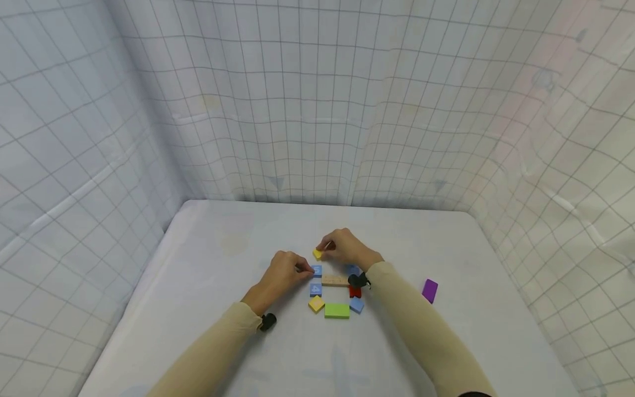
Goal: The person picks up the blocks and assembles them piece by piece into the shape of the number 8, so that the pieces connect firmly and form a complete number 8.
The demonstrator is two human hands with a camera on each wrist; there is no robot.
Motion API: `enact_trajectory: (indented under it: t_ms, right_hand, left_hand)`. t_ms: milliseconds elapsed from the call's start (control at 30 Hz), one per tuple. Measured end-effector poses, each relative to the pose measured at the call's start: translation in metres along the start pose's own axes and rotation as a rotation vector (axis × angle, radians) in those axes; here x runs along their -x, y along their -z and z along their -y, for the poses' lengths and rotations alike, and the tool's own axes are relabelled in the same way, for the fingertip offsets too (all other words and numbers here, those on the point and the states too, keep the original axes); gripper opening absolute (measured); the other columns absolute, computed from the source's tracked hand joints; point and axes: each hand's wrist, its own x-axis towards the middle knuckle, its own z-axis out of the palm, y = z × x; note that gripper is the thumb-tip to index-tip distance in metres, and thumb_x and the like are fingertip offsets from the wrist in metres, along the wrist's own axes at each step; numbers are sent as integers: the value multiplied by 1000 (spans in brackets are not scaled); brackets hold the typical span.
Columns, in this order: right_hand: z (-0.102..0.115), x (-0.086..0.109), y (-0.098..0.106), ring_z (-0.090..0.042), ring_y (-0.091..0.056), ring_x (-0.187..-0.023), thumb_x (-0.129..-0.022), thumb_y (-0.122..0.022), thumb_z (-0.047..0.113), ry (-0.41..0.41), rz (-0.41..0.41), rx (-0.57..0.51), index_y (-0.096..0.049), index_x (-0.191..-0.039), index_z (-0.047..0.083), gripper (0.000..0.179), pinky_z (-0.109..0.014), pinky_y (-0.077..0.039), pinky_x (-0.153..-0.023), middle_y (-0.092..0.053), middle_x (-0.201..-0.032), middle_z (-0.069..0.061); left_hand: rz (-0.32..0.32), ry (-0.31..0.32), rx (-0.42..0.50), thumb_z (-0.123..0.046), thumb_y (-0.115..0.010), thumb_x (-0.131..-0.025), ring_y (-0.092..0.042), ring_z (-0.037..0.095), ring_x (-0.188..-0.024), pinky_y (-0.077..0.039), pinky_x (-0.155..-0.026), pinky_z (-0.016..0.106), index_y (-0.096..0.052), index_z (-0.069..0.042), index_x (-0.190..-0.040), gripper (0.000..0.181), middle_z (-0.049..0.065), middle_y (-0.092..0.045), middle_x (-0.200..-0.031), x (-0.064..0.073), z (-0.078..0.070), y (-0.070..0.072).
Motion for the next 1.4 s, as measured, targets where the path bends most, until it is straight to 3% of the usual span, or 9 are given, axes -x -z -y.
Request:
enact_trajectory:
  t_ms: [100,233,400,467,700,900,1167,1300,1400]
  right_hand:
    - [0,-2,-1,-22,-85,-116,-104,-90,12,16,15,-1,-89,-121,9,18,-34,-69,-105,-89,-124,-7]
    - [1,-4,-3,-21,-84,-117,-104,-90,11,14,32,-2,-89,-121,11,18,-35,-68,-107,-89,-125,-5]
    - [4,-4,-3,-21,-84,-119,-105,-88,10,18,57,-2,-89,-123,12,19,-35,-67,-109,-89,-126,-4]
    - [4,-3,-3,-20,-83,-119,-105,-88,10,25,61,2,-89,-123,11,19,-35,-67,-109,-89,-126,-4]
    - [3,-3,-4,-18,-83,-115,-105,-88,10,35,65,1,-89,-122,11,18,-34,-67,-107,-89,-124,-4]
    - [2,-1,-4,-16,-82,-114,-105,-88,9,49,76,-8,-89,-123,11,18,-32,-67,-107,-89,-124,-3]
    - [3,0,-3,-15,-83,-113,-105,-87,8,68,86,-12,-88,-124,10,19,-30,-68,-106,-89,-124,-4]
    - [2,1,-3,-15,-83,-113,-106,-87,9,81,86,-10,-88,-124,10,19,-30,-68,-105,-89,-123,-4]
    - [1,1,-4,-16,-83,-113,-105,-87,9,87,86,-12,-88,-125,10,19,-31,-68,-105,-89,-123,-4]
  left_hand:
    - [-5,-8,-2,-14,-96,-97,-86,17,-96,-69,-87,37,-94,-17,-95,5,-3,-91,-95,-3,5,-3]
    - [-27,-68,-18,-23,-96,-99,-84,13,-92,-66,-84,33,-94,-20,-95,6,-6,-91,-93,-9,30,-18]
    - [5,-6,8,-15,-96,-98,-87,21,-98,-69,-92,45,-94,-16,-96,3,-1,-91,-96,-2,6,-2]
    - [2,-11,14,-13,-97,-96,-87,21,-98,-70,-91,43,-94,-15,-97,4,0,-91,-96,-2,7,-3]
    - [-16,-31,-26,-20,-101,-93,-84,5,-93,-67,-84,28,-94,-27,-93,9,-13,-90,-92,-13,41,-27]
    - [-32,-85,-28,-20,-98,-97,-86,16,-95,-68,-85,33,-94,-17,-96,4,-4,-91,-95,-7,27,-17]
    - [-21,-57,23,-14,-97,-97,-87,18,-97,-69,-90,38,-94,-16,-95,4,-2,-91,-94,1,5,1]
    - [-22,-49,13,-11,-98,-94,-86,18,-94,-69,-88,41,-94,-16,-95,6,-2,-91,-93,-2,12,-6]
    - [-26,-53,11,-16,-100,-93,-85,13,-93,-67,-88,36,-95,-22,-94,7,-7,-91,-92,-7,29,-18]
